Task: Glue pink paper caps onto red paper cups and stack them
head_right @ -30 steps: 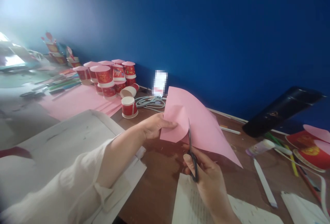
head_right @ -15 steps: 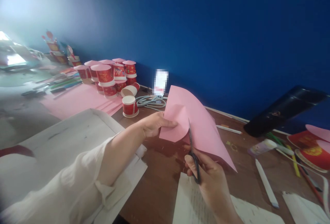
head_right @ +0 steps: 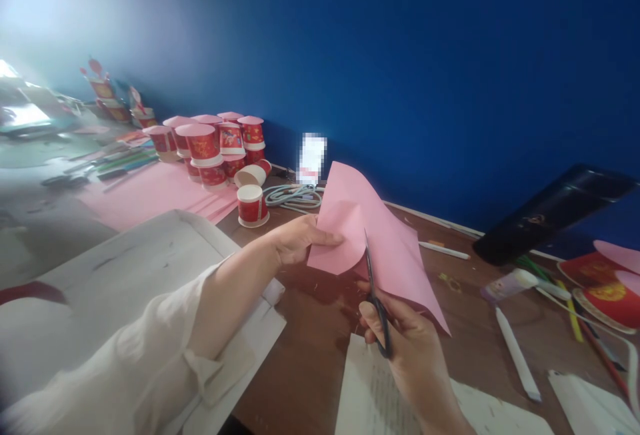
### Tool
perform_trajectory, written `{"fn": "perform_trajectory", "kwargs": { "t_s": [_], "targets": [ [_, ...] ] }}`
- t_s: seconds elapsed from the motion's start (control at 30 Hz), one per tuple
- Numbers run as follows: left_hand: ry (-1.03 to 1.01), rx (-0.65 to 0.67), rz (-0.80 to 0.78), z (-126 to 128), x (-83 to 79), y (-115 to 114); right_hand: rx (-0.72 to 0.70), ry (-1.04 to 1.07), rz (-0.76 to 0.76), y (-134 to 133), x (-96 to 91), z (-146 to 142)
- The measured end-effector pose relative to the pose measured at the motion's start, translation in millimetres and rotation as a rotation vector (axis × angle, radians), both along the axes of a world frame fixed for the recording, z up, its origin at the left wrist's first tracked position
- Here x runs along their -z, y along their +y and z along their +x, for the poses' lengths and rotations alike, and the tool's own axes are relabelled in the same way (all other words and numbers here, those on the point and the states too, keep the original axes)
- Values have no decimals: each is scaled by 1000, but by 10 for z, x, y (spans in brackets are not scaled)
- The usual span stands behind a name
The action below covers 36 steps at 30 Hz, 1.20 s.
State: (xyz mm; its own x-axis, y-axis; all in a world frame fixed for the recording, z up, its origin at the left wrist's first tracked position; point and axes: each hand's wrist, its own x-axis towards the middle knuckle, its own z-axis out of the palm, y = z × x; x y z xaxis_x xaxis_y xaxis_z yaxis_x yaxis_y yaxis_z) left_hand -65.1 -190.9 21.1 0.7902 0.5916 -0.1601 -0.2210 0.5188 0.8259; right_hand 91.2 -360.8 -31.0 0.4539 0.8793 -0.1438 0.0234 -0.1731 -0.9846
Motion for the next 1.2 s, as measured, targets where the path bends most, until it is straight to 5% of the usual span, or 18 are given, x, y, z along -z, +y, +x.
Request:
{"fn": "perform_trajectory", "kwargs": {
  "t_s": [0.97,1.2],
  "targets": [
    [51,16,-13,-54,-71,21,-35,22,-8,-20,-110,-39],
    [19,-107,-86,77,16,3,20,102,5,33,-25,-1]
  ]
}}
